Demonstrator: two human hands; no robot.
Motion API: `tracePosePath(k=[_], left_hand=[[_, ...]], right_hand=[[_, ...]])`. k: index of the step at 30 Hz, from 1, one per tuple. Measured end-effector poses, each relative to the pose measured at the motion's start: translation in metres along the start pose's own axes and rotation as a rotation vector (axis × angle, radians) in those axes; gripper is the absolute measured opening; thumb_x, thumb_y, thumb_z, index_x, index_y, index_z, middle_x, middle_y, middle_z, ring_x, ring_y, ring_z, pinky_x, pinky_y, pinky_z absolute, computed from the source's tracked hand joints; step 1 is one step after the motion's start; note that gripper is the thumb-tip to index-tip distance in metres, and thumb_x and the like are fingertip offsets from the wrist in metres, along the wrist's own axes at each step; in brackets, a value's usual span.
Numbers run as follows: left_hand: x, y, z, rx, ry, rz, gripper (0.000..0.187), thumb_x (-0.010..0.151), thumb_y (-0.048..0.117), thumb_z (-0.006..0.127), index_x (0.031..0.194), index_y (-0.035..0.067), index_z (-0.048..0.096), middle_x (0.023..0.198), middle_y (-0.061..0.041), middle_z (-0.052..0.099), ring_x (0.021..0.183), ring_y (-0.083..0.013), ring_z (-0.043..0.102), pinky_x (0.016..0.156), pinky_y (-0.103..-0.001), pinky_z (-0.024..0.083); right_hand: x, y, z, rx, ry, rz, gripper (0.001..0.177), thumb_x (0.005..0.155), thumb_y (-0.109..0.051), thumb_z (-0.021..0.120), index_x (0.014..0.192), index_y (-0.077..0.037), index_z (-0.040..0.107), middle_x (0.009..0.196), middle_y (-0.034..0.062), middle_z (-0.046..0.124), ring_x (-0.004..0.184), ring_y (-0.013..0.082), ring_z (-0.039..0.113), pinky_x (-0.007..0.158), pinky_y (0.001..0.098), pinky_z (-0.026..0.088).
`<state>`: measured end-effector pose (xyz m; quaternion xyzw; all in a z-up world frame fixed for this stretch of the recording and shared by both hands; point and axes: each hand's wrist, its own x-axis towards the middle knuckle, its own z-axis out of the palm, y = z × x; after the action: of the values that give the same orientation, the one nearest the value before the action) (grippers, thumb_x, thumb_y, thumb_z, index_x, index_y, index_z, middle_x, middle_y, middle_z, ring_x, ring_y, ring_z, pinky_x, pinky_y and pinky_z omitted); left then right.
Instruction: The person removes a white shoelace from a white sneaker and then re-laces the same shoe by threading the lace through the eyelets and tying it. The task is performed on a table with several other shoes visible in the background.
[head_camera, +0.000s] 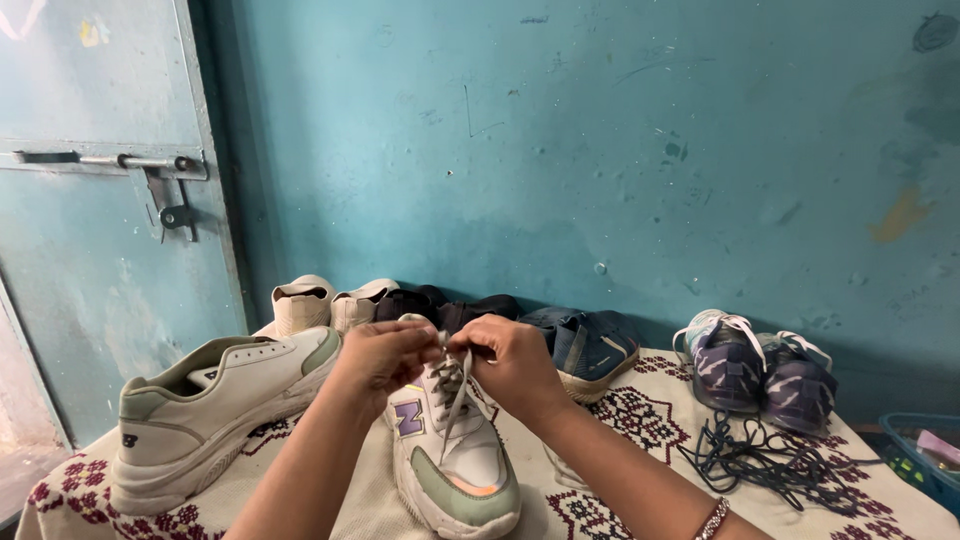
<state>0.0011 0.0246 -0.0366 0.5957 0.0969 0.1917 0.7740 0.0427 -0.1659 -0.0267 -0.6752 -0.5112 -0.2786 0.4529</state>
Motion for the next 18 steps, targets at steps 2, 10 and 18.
tracePosePath(k=[2, 10, 18], left_hand=[[-0.003, 0.002, 0.006, -0.002, -0.014, -0.039, 0.022, 0.087, 0.015, 0.073, 0.105, 0.002, 0.071, 0.083, -0.008, 0.074, 0.07, -0.0152, 0.072, 0.063, -0.027, 0.056], [0.002, -0.004, 0.016, 0.015, -0.011, 0.083, 0.028, 0.085, 0.005, 0.076, 0.112, 0.002, 0.073, 0.087, -0.009, 0.075, 0.07, -0.0147, 0.066, 0.067, -0.029, 0.057], [0.026, -0.004, -0.05, 0.532, 0.441, 0.355, 0.025, 0.09, 0.004, 0.067, 0.113, 0.006, 0.078, 0.099, -0.014, 0.078, 0.087, -0.0258, 0.074, 0.083, -0.041, 0.06]], right_hand=[[-0.001, 0.0, 0.001, 0.01, 0.034, 0.086, 0.012, 0.081, -0.003, 0.072, 0.092, -0.004, 0.076, 0.089, 0.0087, 0.076, 0.075, 0.0199, 0.077, 0.066, 0.0312, 0.059], [-0.006, 0.007, 0.002, -0.044, 0.02, 0.078, 0.013, 0.081, -0.006, 0.076, 0.094, -0.004, 0.074, 0.085, 0.0109, 0.074, 0.072, 0.0221, 0.074, 0.063, 0.032, 0.056], [-0.036, 0.041, -0.005, -0.121, -0.134, 0.229, 0.016, 0.078, -0.004, 0.073, 0.092, -0.011, 0.079, 0.09, 0.0088, 0.077, 0.076, 0.0211, 0.076, 0.068, 0.032, 0.058]])
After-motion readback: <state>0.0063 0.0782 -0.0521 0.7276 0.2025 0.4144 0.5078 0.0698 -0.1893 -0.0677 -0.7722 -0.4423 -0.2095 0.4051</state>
